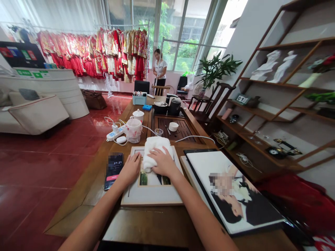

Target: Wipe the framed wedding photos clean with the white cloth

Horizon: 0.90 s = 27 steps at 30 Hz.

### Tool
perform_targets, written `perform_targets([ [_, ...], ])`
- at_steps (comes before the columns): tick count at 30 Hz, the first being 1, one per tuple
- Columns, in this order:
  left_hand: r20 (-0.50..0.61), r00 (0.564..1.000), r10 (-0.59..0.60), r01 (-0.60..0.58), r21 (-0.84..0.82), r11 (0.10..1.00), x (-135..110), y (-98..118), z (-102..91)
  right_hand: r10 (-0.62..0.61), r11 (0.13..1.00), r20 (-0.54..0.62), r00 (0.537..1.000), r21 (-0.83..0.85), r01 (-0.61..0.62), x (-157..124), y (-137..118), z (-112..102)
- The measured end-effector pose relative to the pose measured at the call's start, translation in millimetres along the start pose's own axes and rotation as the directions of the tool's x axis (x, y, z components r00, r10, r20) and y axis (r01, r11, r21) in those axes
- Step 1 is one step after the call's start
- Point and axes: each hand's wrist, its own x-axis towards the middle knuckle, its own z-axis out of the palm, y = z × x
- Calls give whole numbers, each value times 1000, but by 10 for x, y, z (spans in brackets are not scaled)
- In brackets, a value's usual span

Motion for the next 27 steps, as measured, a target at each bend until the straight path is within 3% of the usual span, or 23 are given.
perform_targets([
  [5,1,1000,-1,1,0,1000,0,-6,21,110,994,-40,993,-20,-111,-220,268,-100],
  [10,1,1000,-9,9,8,1000,0,-4,20,142,989,-45,989,-25,-143,-249,300,-110],
  [16,-12,1000,-6,7,19,1000,5,-2,17,160,987,-34,987,-25,-161,-369,123,-115],
  [24,-32,999,0,0,6,1000,5,-10,27,187,982,9,982,-6,-187,-1006,-354,-181],
  [27,-37,999,5,-5,-3,1000,6,-14,33,196,980,5,981,19,-196,-1103,-407,-184],
])
